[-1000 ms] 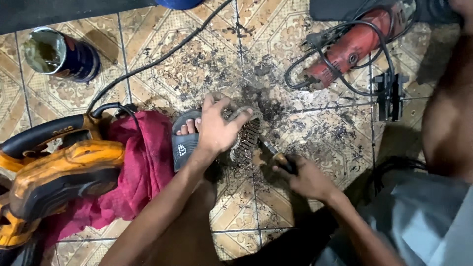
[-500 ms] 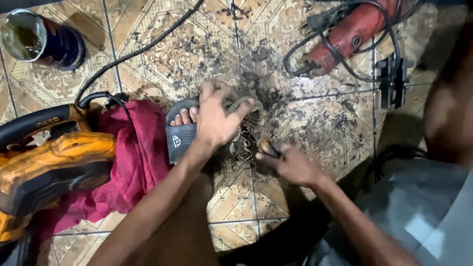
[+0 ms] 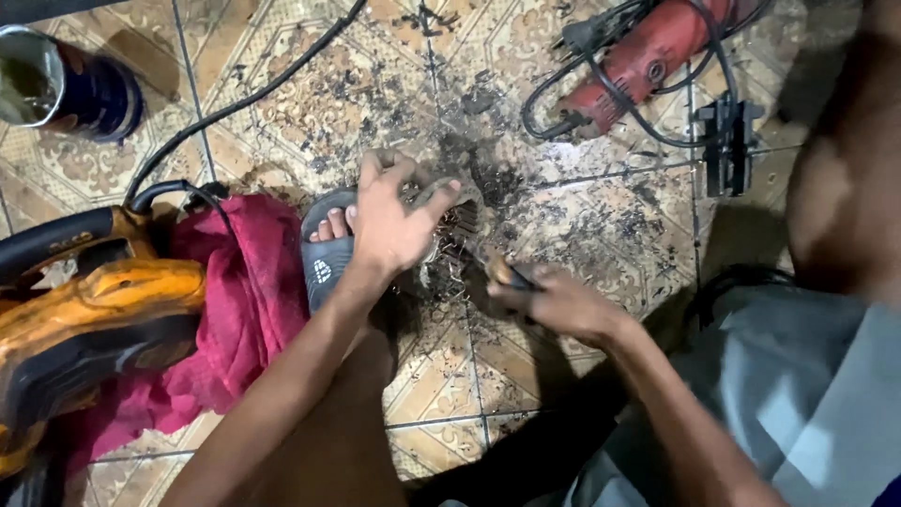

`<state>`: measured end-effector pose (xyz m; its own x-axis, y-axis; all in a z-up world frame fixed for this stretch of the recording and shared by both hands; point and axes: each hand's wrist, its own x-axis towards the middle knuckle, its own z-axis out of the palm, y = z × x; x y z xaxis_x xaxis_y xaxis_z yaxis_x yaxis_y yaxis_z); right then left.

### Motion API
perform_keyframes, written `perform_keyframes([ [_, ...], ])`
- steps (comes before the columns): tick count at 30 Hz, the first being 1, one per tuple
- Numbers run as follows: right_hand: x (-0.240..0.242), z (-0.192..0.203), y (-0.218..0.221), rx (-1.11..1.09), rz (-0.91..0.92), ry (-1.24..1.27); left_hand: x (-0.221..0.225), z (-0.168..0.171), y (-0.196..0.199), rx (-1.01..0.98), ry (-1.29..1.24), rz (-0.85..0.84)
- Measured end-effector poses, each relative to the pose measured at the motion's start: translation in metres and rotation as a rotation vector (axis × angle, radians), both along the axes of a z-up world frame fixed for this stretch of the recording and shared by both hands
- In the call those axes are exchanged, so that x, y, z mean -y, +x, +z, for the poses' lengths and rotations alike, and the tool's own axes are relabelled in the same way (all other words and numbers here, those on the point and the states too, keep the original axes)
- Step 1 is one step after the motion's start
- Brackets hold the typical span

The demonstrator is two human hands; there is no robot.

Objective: Extracting copper wire from an electric motor stator using pliers and performing maintenance under a car.

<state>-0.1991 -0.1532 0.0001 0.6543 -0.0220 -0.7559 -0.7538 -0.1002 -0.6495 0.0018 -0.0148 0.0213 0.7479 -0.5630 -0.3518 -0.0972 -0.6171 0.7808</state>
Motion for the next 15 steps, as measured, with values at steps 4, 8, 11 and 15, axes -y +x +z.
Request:
perform_keyframes([
  [4, 0.012, 0.038, -0.007, -0.289, 0.066, -0.049, -0.002, -0.01, 0.01, -0.03, 0.008, 0.074],
  [8, 0.019, 0.034, -0.007, -0.48, -0.223, 0.25, -0.012, -0.025, 0.02, -0.045, -0.135, 0.093],
  [11, 0.03, 0.017, -0.017, -0.476, -0.274, 0.475, -0.024, -0.038, 0.023, -0.085, -0.176, 0.103],
  [15, 0.022, -0.007, -0.039, -0.352, -0.653, 0.578, -0.031, -0.033, 0.018, -0.148, -0.195, 0.134],
])
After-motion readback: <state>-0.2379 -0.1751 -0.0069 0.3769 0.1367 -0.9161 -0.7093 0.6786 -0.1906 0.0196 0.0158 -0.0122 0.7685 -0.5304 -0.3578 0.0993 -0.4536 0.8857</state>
